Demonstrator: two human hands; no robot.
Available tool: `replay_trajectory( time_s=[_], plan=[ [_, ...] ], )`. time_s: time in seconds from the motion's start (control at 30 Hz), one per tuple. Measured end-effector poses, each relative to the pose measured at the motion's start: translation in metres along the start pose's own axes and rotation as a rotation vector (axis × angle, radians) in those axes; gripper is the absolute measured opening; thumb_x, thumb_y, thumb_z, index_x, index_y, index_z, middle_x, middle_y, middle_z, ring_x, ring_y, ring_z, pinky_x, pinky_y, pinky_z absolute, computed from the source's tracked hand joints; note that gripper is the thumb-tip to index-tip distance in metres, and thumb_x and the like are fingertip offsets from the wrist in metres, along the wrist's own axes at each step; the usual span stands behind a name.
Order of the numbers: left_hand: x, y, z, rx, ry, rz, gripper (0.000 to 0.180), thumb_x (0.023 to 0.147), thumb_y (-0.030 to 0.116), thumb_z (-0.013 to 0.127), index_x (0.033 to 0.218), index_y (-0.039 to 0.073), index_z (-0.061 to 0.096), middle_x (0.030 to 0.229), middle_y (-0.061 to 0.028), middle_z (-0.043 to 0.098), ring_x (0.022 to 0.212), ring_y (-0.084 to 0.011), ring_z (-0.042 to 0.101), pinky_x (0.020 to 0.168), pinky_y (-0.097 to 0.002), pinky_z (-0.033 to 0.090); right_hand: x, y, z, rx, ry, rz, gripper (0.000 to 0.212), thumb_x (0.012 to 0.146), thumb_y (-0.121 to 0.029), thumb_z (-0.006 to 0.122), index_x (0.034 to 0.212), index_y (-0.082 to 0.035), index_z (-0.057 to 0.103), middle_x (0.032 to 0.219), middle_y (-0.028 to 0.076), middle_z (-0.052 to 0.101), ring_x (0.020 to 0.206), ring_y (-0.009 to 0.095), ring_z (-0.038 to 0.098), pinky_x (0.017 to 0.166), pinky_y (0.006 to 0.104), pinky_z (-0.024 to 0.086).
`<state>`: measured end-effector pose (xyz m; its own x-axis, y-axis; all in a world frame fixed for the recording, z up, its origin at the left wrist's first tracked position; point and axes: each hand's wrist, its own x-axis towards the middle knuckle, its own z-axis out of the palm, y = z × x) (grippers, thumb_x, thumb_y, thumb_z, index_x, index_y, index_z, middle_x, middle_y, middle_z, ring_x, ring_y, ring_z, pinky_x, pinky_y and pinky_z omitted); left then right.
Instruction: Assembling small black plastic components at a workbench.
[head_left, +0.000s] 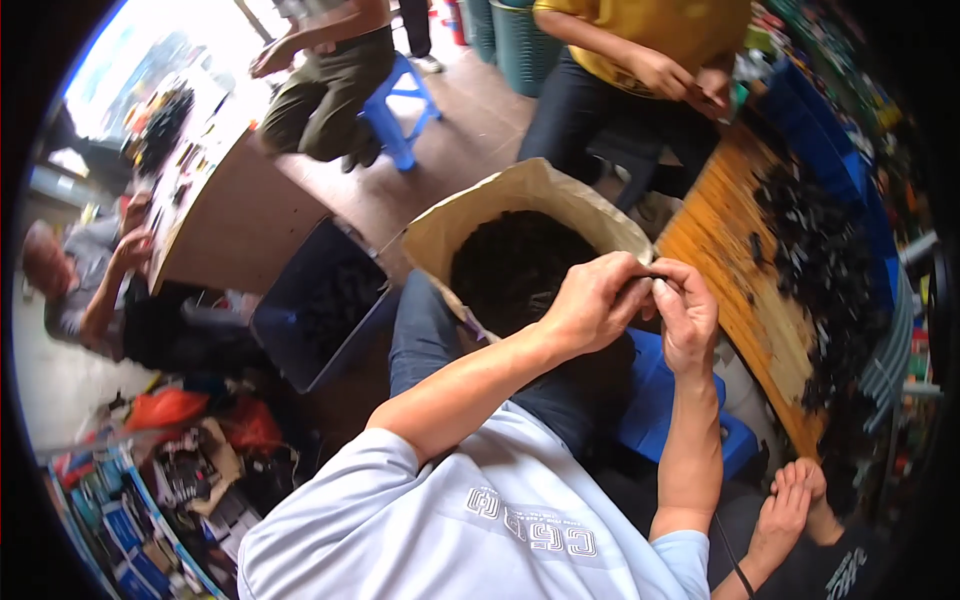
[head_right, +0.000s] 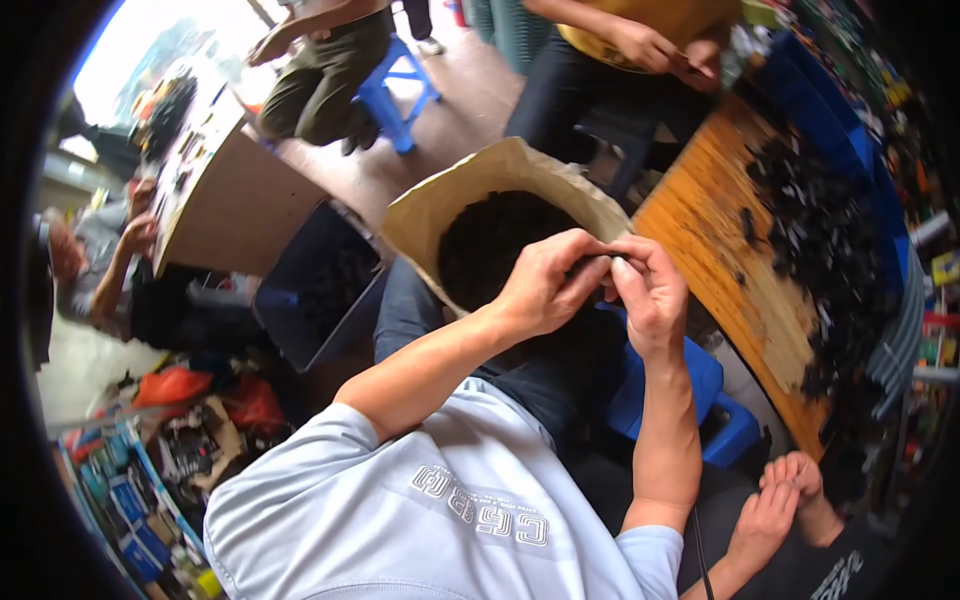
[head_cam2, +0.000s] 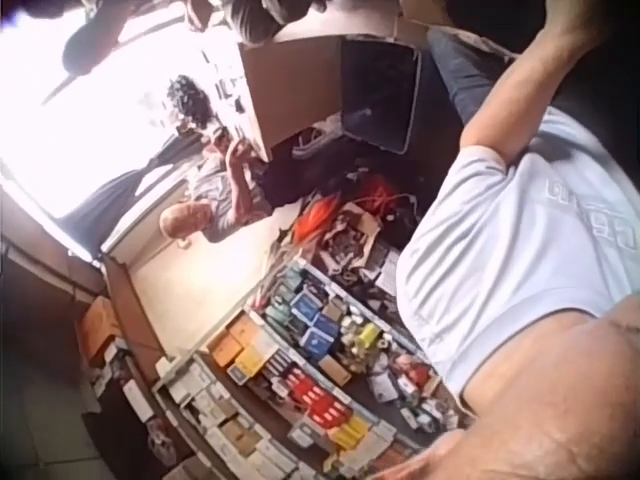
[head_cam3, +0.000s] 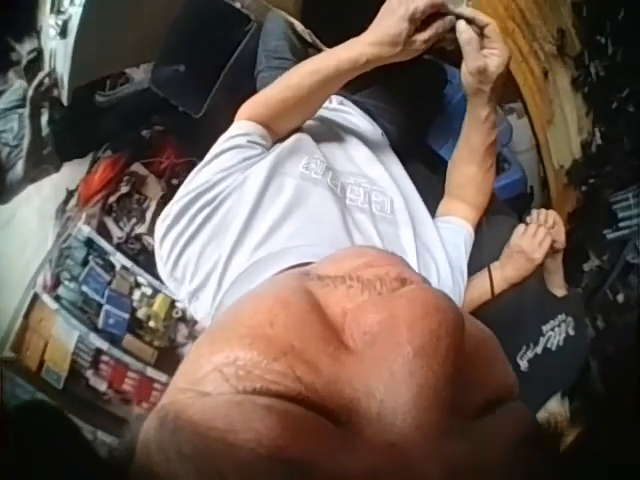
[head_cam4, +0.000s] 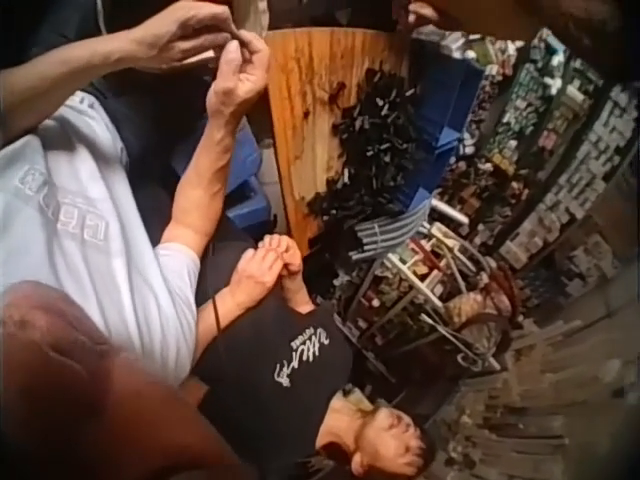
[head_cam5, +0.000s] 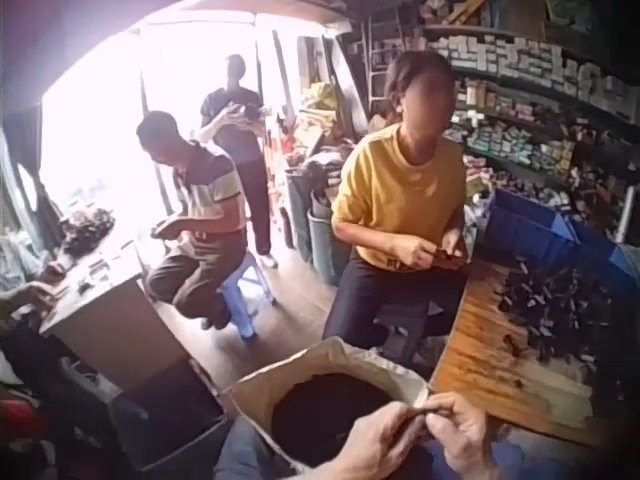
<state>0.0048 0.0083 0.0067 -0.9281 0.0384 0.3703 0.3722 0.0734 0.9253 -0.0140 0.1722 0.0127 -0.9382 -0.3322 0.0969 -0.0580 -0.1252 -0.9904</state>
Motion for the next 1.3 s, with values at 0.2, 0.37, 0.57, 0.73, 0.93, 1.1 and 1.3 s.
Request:
replay_trajectory(
  time_s=[0.2,0.37,0.57,0.73,0.93,1.1,1.3],
  plan=[
    [-0.013,-0.016,-0.005,0.250,0.341,0.143,0.015,0.075,0.012,0.064,0.071,0.004,0.052,0.067,-0.0168,0.054,0.065,-0.0386,0.056,0.056,-0.0433,0.045,0.014,0.039,0.013,0.131,0.023,0.089,0.023,0.090,-0.017,0.055,0.106,-0.001,0.059,0.103,0.007,0.060,0.091,0.014,0.056,0.078,0.0239,0.045],
    [-0.021,-0.023,-0.018,0.345,0.362,0.128,0.018,0.070,0.013,0.065,0.068,0.006,0.048,0.066,-0.0145,0.054,0.065,-0.0371,0.056,0.056,-0.0434,0.044,0.027,0.054,0.022,0.199,-0.156,0.055,0.021,0.091,-0.016,0.051,0.106,-0.002,0.057,0.106,0.008,0.059,0.096,0.016,0.056,0.087,0.0270,0.044],
    [-0.018,-0.024,-0.034,-0.064,0.254,-0.159,0.015,0.081,0.014,0.060,0.086,-0.001,0.058,0.081,-0.0164,0.065,0.076,-0.0286,0.065,0.067,-0.0363,0.050,0.024,0.044,0.022,0.076,-0.199,0.051,0.017,0.095,-0.014,0.055,0.105,-0.001,0.056,0.093,0.004,0.056,0.070,0.006,0.045,0.059,0.0195,0.034],
    [-0.017,-0.018,-0.040,-0.219,-0.079,-0.302,0.023,0.085,0.016,0.062,0.095,-0.004,0.065,0.086,-0.0144,0.069,0.081,-0.0208,0.066,0.072,-0.0334,0.052,0.016,0.039,0.010,0.006,-0.214,0.062,0.017,0.095,-0.019,0.059,0.092,-0.003,0.053,0.071,0.001,0.054,0.049,0.005,0.042,0.045,0.0186,0.031],
    [-0.009,-0.006,-0.040,0.215,-0.261,-0.150,0.023,0.081,0.020,0.063,0.091,-0.001,0.063,0.078,-0.0223,0.063,0.073,-0.0367,0.064,0.065,-0.0398,0.050,0.001,0.009,0.013,-0.074,-0.133,0.233,0.014,0.092,-0.013,0.058,0.097,-0.001,0.057,0.075,0.004,0.060,0.055,0.008,0.054,0.050,0.0208,0.044],
    [-0.004,-0.008,-0.029,0.137,-0.316,-0.328,0.023,0.082,0.014,0.066,0.101,-0.001,0.064,0.075,-0.0113,0.070,0.072,-0.0169,0.070,0.068,-0.0292,0.054,-0.004,-0.001,0.013,-0.120,-0.115,0.251,0.015,0.088,-0.006,0.053,0.099,0.003,0.058,0.076,0.009,0.063,0.060,0.015,0.060,0.055,0.0257,0.050],
    [-0.007,-0.015,-0.015,0.215,-0.315,-0.234,0.027,0.082,0.008,0.063,0.106,-0.005,0.061,0.082,-0.0119,0.070,0.078,-0.0145,0.067,0.072,-0.0282,0.052,-0.013,0.014,-0.001,-0.192,-0.152,0.270,0.012,0.094,-0.003,0.051,0.102,0.003,0.056,0.077,0.006,0.061,0.064,0.011,0.059,0.057,0.0247,0.050]
  ],
)
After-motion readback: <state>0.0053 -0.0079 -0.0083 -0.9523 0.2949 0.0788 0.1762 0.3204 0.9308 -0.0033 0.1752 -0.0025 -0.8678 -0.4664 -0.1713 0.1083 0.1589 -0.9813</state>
